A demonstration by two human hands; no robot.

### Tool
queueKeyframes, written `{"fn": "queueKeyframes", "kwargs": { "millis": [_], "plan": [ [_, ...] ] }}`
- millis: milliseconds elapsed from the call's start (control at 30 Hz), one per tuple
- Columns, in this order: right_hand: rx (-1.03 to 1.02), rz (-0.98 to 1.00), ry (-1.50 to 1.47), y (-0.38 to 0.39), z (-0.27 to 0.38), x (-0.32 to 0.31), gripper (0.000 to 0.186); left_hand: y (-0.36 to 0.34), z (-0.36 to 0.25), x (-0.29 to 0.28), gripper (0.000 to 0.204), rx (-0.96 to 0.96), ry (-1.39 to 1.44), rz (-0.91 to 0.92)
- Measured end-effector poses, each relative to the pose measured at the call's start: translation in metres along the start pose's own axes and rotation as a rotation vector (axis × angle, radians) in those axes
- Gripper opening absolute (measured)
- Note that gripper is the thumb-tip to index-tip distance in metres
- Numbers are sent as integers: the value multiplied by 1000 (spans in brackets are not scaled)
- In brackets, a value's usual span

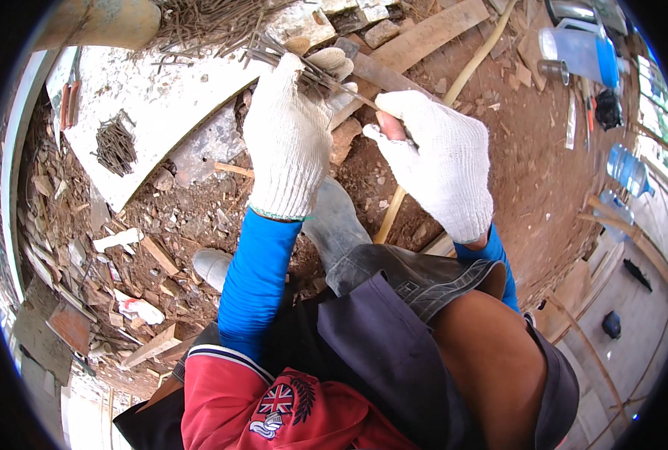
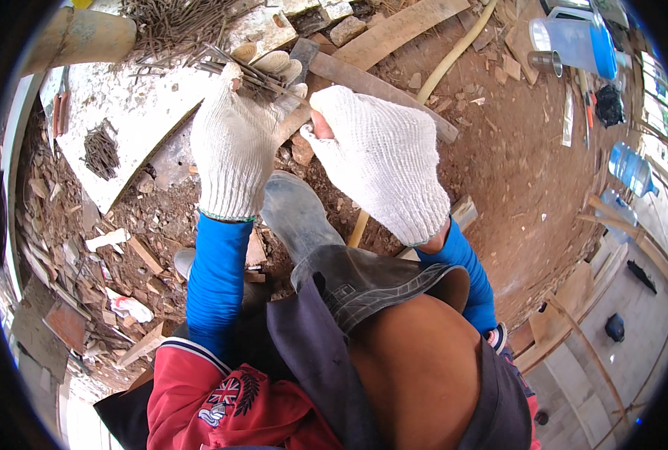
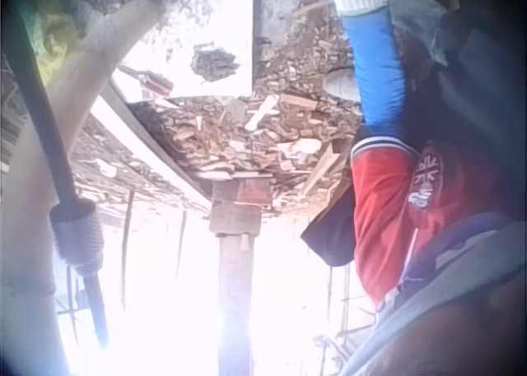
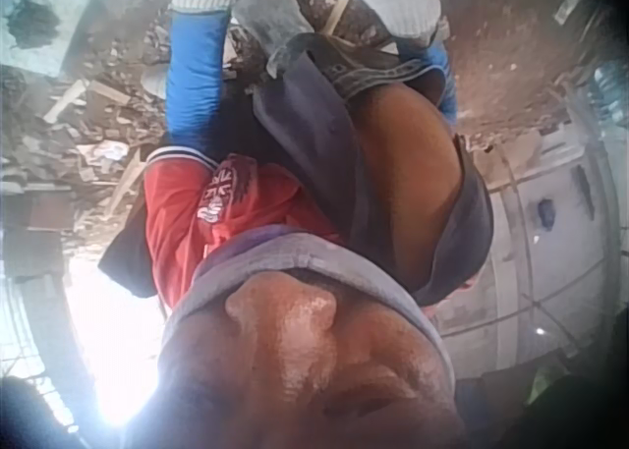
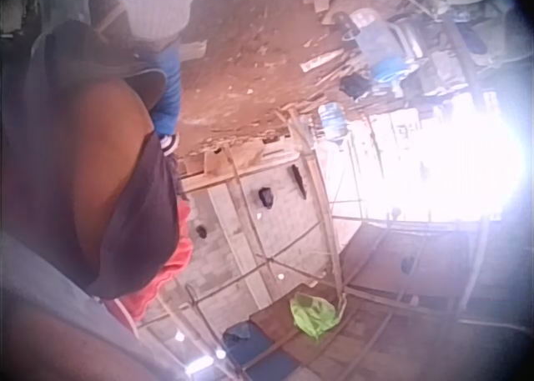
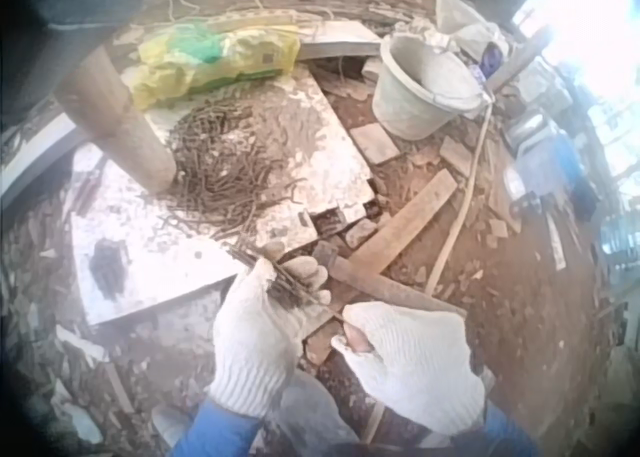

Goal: The person uses a small axe to repeatedly strike and split a piece of wood placed on the ground. They hold the wood with one gloved hand and swing the axe with the other, creating smaller fragments. The person occasionally pauses to reposition the wood or clear debris.

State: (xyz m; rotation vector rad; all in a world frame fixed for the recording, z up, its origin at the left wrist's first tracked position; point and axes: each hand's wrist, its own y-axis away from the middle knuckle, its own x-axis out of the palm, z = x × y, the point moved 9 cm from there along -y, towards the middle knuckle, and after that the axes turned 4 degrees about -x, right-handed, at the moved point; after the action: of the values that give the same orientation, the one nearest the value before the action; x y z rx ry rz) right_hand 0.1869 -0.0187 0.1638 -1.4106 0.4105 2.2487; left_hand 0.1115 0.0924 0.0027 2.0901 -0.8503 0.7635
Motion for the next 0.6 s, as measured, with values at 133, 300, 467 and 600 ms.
{"fn": "queueKeyframes", "kwargs": {
  "millis": [133, 300, 467, 600],
  "plan": [
    [-34, 7, 88, 0, 2, 4, 28, 2, 8, -2, 36, -77, 284, 21],
    [-25, 12, 100, 1, -1, 3, 26, 0, 0, 14, 32, -172, 266, 2],
    [-12, 15, 38, -2, -1, 11, 19, -3, -4, 10, 38, -81, 176, -23],
    [239, -127, -616, 10, -40, 38, 19, -1, -10, 21, 40, -68, 182, -27]
  ]
}}
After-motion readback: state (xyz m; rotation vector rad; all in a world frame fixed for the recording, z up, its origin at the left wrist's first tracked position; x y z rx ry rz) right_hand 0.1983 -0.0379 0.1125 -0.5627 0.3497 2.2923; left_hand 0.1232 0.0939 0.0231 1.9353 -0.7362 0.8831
